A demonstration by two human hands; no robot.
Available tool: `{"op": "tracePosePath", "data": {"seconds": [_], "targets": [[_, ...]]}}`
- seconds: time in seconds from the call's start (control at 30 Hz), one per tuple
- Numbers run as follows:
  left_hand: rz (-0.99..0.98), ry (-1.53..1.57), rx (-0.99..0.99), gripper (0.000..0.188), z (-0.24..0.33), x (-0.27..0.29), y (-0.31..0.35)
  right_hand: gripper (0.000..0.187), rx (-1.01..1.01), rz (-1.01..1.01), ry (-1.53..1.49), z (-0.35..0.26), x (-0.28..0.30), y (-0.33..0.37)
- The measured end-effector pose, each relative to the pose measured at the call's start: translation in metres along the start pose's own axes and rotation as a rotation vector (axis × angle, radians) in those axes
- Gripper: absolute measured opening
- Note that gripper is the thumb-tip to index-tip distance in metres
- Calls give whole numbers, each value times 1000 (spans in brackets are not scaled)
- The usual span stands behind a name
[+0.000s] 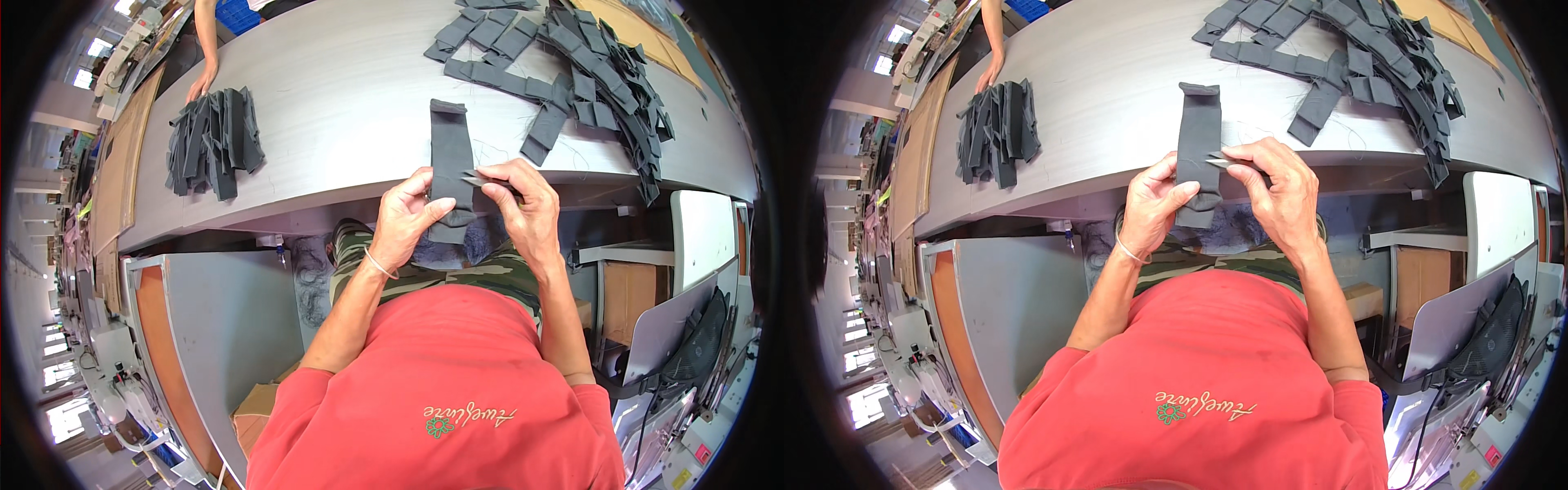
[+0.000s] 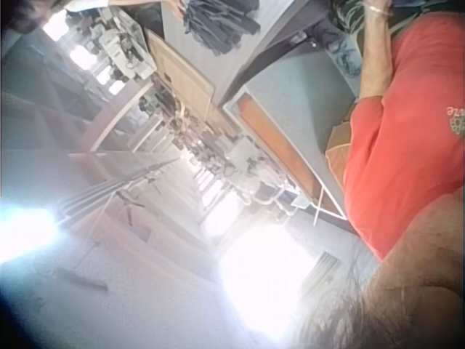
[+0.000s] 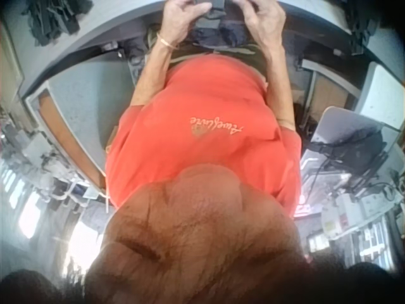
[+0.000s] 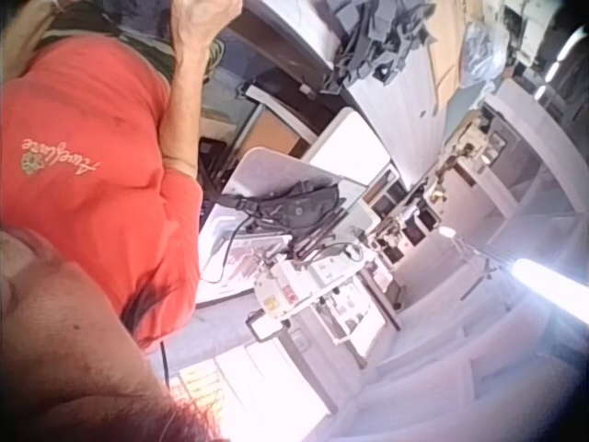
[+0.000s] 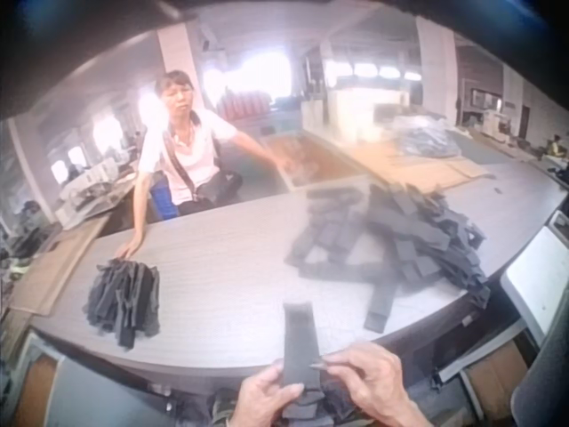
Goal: The person trims excess threads from fabric pieces using thread snips.
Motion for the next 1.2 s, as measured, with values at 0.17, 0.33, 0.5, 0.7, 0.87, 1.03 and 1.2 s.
{"op": "tracePosePath", "data": {"seconds": [0.17,0.33,0.5,0.7,0.87,1.03,1.2], "targets": [[29,-127,-53,26,2,-2,-2,24,-42,7,-3,-9,-5,1],[-11,-284,-136,23,-1,-4,0,22,4,-6,25,-11,-11,-1],[-11,-290,-104,24,7,-11,1,18,153,-24,227,-12,-7,0],[58,-858,-335,30,17,-22,5,47,-441,89,-605,26,-11,9],[-36,-1116,-621,37,26,-28,4,56,-545,74,-815,30,-26,12],[299,-631,-138,46,37,14,-20,54,-587,21,-869,27,-23,10],[79,-498,21,48,19,1,-44,41,-563,-41,-934,23,-34,11]]}}
Point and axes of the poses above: each hand's wrist, its own y-axis away from the middle knuckle, its own x-axis out of the back of the hand, z = x × y, the point moved 4 cm from there along -y, towards the middle knuckle, and after that the axes turned 11 degrees about -y, right-handed, at the moved point
